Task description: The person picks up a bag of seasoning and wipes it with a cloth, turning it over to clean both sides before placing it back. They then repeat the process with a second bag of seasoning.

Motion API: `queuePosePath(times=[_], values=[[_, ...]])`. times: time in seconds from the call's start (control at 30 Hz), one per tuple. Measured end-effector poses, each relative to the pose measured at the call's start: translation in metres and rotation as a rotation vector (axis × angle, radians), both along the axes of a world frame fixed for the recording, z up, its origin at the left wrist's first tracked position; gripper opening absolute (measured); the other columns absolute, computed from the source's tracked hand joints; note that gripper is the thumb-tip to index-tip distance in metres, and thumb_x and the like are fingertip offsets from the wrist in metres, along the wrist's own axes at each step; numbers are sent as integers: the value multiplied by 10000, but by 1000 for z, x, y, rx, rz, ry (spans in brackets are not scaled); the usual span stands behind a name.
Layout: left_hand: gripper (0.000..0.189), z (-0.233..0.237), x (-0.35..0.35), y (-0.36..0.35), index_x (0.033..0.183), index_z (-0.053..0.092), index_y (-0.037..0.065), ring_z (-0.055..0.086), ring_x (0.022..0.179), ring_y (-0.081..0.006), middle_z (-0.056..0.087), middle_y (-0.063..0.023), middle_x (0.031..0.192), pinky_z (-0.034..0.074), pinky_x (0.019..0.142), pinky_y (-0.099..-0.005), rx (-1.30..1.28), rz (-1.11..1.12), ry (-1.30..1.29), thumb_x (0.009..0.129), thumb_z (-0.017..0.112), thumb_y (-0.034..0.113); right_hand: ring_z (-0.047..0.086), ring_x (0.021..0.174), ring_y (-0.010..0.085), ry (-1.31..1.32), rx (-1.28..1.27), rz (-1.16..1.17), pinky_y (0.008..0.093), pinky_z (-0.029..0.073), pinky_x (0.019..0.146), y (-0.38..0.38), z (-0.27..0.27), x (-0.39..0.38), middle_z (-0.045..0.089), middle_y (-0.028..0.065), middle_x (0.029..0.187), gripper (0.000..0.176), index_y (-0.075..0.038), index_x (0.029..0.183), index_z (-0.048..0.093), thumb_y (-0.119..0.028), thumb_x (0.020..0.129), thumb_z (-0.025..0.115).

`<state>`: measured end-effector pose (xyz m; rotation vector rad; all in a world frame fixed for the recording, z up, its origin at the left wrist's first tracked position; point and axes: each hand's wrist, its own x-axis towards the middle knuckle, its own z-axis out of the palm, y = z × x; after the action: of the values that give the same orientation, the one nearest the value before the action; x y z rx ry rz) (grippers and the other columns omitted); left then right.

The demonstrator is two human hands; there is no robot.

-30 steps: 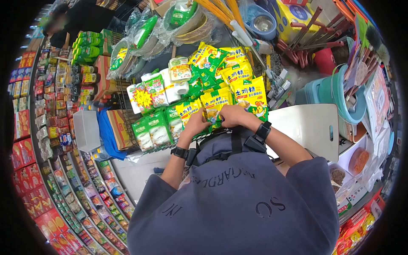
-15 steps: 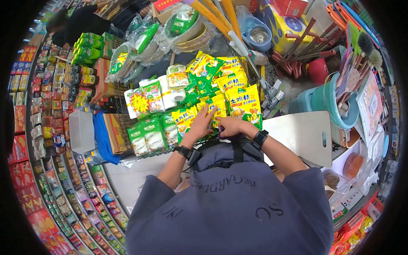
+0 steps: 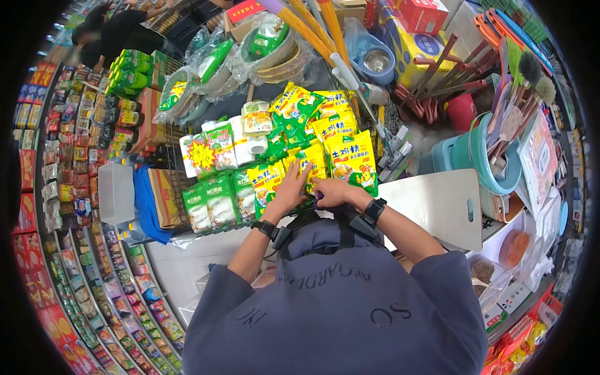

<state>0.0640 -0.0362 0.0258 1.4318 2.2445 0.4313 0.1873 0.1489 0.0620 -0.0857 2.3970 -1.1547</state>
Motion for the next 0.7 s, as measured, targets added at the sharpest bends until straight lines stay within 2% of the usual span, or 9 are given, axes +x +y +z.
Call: queuePosePath(times=[0.07, 0.17, 0.27, 0.6, 0.7], values=[[1248, 1, 0, 1, 1652, 226, 242, 266, 1508, -530, 199, -302, 1660, 355, 1208, -552, -6, 2, -4, 640, 943, 99, 696, 929, 377, 19, -1, -10, 483, 547, 814, 1, 0, 1, 645, 162, 1346, 271, -43, 890, 714, -300, 803, 724], [1246, 7, 2, 0, 1658, 207, 251, 266, 1511, -526, 194, -283, 1669, 365, 1207, -546, -18, 12, 3, 656, 929, 89, 697, 914, 370, -17, -13, -10, 476, 543, 808, 1, -4, 0, 702, 161, 1145, 279, -37, 903, 710, -299, 810, 731], [1249, 9, 4, 0, 1660, 199, 248, 261, 1513, -527, 185, -286, 1670, 363, 1207, -549, -23, 18, 3, 658, 927, 86, 698, 906, 365, 26, -38, -17, 472, 541, 805, 2, -5, 1, 705, 155, 1083, 283, -34, 919, 707, -299, 823, 729], [1248, 0, 2, -1, 1660, 191, 251, 265, 1504, -539, 179, -305, 1664, 352, 1213, -546, 6, -2, -4, 666, 932, 112, 699, 910, 355, 27, -89, -24, 458, 540, 820, 5, -7, 3, 704, 161, 1094, 312, -24, 946, 697, -316, 842, 734], [1265, 2, 0, 1, 1659, 193, 269, 265, 1503, -544, 174, -312, 1664, 349, 1215, -547, -16, -4, -21, 650, 942, 128, 704, 952, 321, 136, -80, -137, 408, 548, 858, 7, 1, 4, 734, 148, 1076, 314, -18, 951, 691, -310, 856, 755]])
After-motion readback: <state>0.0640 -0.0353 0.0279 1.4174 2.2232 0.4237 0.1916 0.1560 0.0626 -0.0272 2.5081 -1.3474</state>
